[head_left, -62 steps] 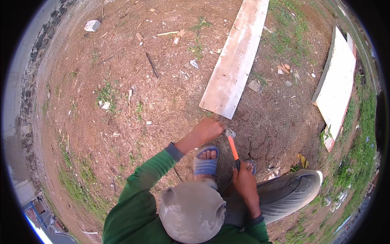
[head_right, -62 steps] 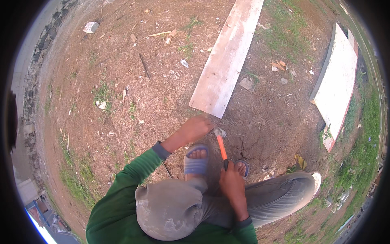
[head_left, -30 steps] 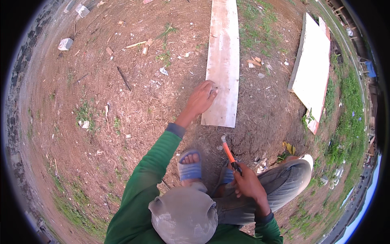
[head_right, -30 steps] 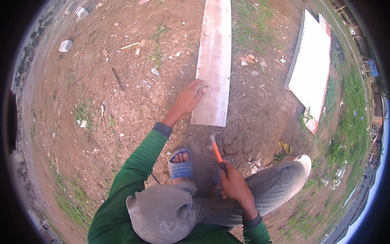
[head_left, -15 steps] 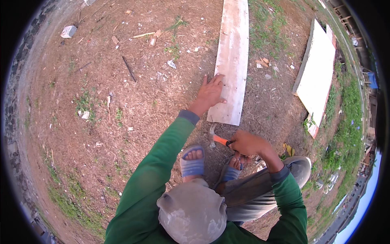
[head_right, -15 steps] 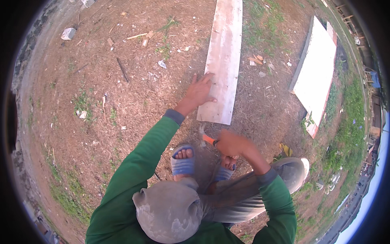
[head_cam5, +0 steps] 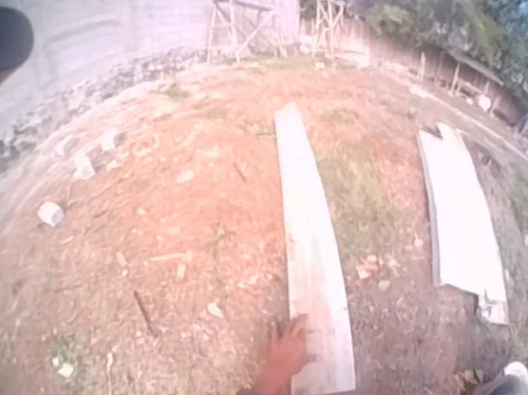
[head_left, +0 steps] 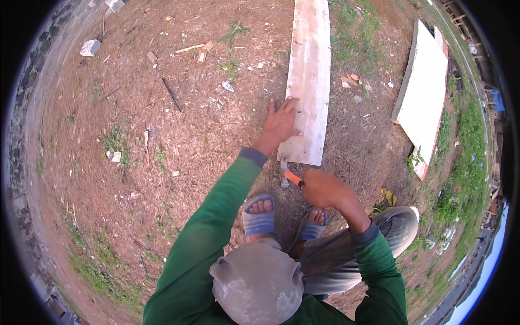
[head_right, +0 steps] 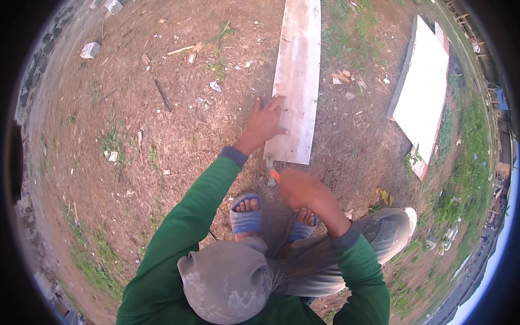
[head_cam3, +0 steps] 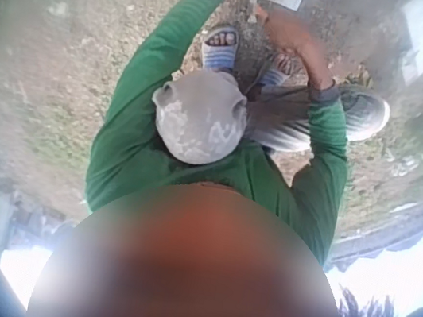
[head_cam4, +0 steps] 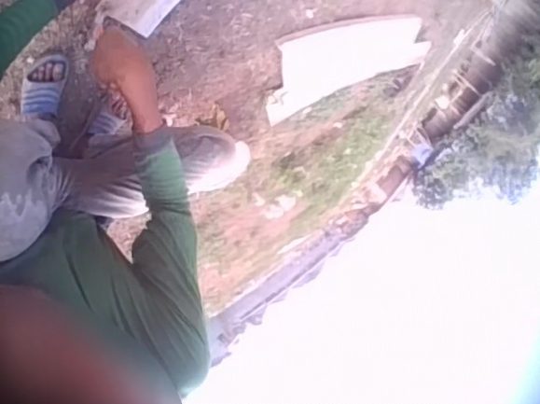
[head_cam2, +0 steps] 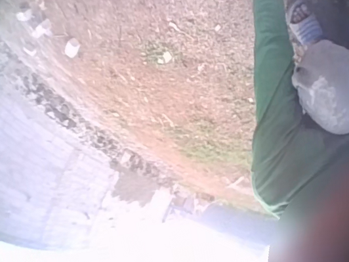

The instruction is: The person hammers nails into a long wooden plank placed on the ground. They repeatedly pick up nails, position them on the plank, and strike them with a hammer. The plank is flipped and repositioned during the process.

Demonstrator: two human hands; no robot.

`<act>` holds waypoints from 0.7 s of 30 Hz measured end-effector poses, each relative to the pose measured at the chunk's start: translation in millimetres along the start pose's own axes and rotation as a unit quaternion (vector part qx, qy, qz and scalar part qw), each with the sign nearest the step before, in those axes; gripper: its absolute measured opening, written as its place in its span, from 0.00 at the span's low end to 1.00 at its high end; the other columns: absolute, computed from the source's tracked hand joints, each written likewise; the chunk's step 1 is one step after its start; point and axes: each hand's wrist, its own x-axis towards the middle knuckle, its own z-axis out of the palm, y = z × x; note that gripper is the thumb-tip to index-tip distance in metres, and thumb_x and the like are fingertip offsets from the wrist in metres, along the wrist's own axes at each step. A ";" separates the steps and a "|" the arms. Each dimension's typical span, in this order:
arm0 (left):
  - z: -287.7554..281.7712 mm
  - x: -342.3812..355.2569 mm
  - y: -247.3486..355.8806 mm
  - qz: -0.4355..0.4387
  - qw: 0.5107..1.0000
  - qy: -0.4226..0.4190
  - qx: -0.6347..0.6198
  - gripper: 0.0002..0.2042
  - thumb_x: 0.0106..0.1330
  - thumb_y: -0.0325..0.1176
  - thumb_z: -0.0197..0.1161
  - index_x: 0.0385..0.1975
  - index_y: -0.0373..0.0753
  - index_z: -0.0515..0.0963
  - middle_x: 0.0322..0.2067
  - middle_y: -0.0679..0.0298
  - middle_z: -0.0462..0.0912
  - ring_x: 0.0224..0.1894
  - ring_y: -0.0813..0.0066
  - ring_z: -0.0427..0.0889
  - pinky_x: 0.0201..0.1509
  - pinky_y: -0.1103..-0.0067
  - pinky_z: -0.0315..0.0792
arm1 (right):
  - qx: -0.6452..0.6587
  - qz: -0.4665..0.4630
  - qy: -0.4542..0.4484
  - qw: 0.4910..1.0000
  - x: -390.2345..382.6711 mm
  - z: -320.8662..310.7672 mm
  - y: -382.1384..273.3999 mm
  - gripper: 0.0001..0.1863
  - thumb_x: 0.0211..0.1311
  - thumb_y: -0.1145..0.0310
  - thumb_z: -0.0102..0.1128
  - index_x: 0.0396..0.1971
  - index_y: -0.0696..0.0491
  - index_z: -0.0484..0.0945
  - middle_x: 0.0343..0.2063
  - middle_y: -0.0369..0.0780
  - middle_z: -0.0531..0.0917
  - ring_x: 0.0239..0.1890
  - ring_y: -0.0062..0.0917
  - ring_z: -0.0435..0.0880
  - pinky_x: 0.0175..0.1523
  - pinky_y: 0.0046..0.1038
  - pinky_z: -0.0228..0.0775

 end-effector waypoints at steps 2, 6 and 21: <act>2.7 -0.6 1.0 0.001 1.000 -0.002 -0.009 0.41 0.60 0.58 0.78 0.61 0.27 0.77 0.80 0.61 0.58 0.84 0.63 0.54 0.86 0.43 0.45 | -0.012 0.042 0.092 0.995 -29.0 48.5 -9.9 0.14 0.75 0.68 0.54 0.38 0.66 0.79 0.31 0.62 0.86 0.37 0.63 0.87 0.42 0.57 0.80; 16.9 4.3 26.7 0.023 0.998 0.002 -0.059 0.40 0.61 0.59 0.77 0.61 0.27 0.78 0.80 0.56 0.56 0.85 0.60 0.51 0.86 0.43 0.43 | 0.116 0.198 0.181 0.956 -69.1 142.7 11.6 0.18 0.78 0.64 0.54 0.50 0.66 0.75 0.37 0.65 0.85 0.42 0.68 0.85 0.51 0.59 0.78; 60.1 17.7 100.9 0.261 0.964 0.049 -0.002 0.27 0.71 0.52 0.69 0.51 0.29 0.81 0.72 0.50 0.70 0.82 0.50 0.57 0.87 0.54 0.49 | 0.023 0.186 0.120 0.975 -79.7 73.3 45.9 0.16 0.73 0.65 0.59 0.43 0.66 0.83 0.35 0.61 0.88 0.39 0.58 0.90 0.47 0.56 0.83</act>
